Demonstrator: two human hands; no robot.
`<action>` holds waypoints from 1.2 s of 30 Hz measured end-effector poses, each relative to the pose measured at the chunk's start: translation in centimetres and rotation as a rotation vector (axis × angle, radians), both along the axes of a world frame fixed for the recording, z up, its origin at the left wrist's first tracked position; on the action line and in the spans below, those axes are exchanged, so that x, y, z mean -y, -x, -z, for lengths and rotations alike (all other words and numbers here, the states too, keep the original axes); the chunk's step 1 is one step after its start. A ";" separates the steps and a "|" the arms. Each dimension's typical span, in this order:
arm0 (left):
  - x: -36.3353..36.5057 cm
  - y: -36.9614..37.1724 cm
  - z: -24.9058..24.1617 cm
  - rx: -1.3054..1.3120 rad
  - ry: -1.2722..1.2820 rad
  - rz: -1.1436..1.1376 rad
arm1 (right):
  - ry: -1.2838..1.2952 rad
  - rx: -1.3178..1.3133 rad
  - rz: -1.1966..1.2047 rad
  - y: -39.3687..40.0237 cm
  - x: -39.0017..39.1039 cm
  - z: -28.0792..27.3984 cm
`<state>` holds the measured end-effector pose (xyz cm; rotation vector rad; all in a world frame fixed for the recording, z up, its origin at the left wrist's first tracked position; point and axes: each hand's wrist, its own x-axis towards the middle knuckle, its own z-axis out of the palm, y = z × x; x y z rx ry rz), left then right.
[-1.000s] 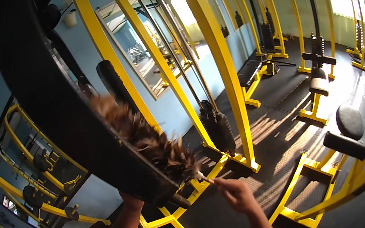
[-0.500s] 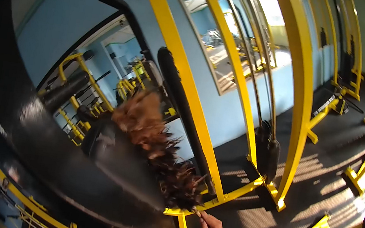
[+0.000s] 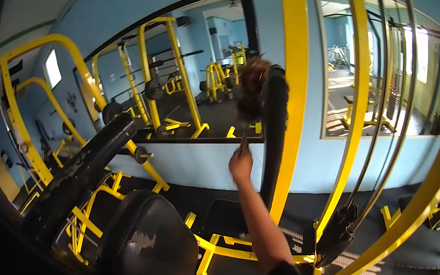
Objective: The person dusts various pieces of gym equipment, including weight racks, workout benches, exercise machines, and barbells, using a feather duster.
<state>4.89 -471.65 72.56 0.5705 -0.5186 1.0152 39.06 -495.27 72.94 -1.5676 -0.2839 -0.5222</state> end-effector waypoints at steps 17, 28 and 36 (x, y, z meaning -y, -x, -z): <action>2.0 0.0 -6.3 0.044 0.088 -0.222 | 0.096 0.623 0.665 -12.9 -3.2 9.3; 8.8 -9.8 -2.6 -0.312 0.010 0.305 | 0.284 -0.503 -0.120 27.6 7.9 26.3; 17.3 -12.4 2.3 -0.530 -0.232 0.826 | 0.433 -1.035 0.359 53.9 7.4 34.9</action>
